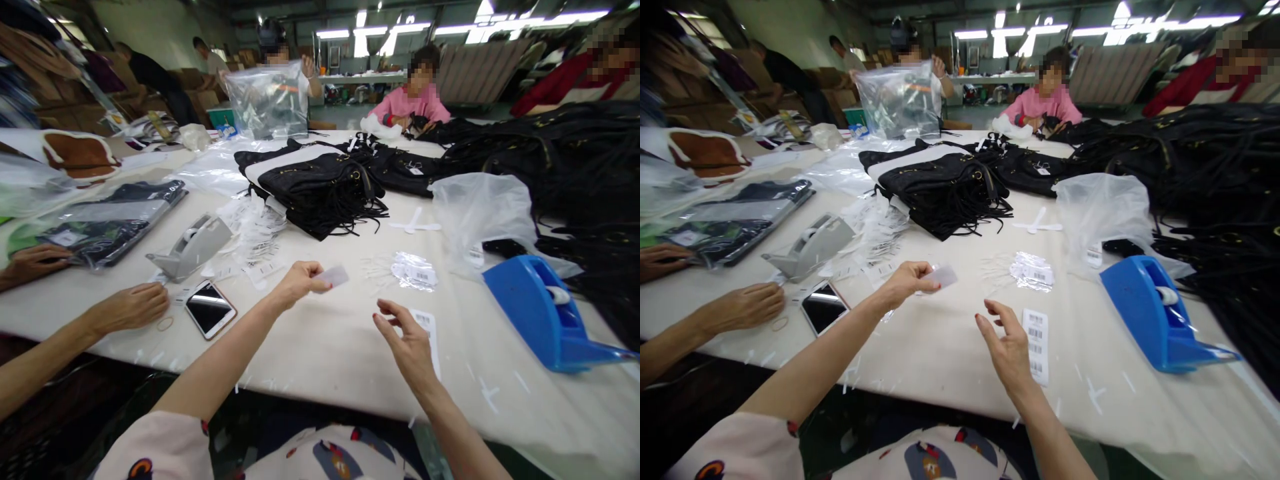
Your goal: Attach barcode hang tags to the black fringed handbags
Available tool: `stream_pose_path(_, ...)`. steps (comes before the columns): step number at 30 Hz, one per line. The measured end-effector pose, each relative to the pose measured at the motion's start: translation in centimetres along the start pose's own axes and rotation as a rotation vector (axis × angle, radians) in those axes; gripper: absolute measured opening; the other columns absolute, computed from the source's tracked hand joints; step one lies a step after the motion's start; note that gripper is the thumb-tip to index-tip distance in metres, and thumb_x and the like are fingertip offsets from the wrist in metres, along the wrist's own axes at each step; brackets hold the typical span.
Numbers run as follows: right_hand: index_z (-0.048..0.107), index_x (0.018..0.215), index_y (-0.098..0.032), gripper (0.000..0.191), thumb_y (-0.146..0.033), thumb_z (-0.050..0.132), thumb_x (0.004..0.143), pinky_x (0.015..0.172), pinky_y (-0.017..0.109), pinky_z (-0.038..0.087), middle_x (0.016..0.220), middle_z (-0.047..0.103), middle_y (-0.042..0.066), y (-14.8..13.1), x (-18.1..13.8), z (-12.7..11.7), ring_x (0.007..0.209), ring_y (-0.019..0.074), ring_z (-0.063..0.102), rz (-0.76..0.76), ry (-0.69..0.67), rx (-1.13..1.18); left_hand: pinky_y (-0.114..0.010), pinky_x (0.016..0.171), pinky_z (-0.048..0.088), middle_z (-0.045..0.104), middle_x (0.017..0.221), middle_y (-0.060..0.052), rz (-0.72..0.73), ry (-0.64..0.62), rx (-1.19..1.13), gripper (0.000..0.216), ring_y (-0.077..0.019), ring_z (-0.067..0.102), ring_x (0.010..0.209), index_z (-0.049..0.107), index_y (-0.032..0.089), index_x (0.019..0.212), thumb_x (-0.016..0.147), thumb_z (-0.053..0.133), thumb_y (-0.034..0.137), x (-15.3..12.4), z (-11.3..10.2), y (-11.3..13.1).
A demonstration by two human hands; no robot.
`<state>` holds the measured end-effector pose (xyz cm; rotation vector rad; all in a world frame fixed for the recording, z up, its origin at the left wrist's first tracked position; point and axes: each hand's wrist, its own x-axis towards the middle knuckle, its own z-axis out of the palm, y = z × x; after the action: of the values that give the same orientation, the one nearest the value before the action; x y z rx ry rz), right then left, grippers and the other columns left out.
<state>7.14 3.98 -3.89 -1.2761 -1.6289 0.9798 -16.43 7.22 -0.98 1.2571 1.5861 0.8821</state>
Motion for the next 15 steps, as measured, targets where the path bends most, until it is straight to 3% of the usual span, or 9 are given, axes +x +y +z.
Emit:
stream_pose_path(4,0.062,0.091,-0.019,0.027,-0.039,0.061,0.073,0.071,0.03,0.044,0.086,0.065,0.003,-0.9,0.2,2.0,0.078,0.0171,0.057,0.104,-0.114,0.288,-0.02,0.051,0.033,0.052,0.055,0.004,-0.075,-0.189,-0.265,0.024,-0.0074,0.046,0.052,0.053,0.013,0.063,0.053,0.071,0.025,-4.4,4.3,0.3)
stream_pose_path(8,0.065,0.074,-0.018,0.018,-0.036,0.064,0.07,0.061,0.025,0.039,0.065,0.06,-0.002,0.2,-0.2,2.2,0.062,0.0117,0.05,0.251,-0.085,0.434,-0.022,0.054,0.039,0.059,0.06,0.001,-0.124,-0.266,-0.405,0.026,-0.0094,0.052,0.054,0.056,0.012,0.07,0.058,0.07,0.03,-6.2,5.8,-1.0)
stream_pose_path(15,0.066,0.071,-0.017,0.021,-0.036,0.069,0.064,0.056,0.024,0.033,0.061,0.058,-0.002,1.7,-0.5,1.8,0.057,0.0097,0.044,0.374,-0.002,0.532,-0.018,0.044,0.031,0.059,0.052,-0.001,-0.173,-0.193,-0.373,0.026,-0.0045,0.044,0.04,0.052,0.012,0.062,0.069,0.06,0.036,-6.8,6.8,-2.6)
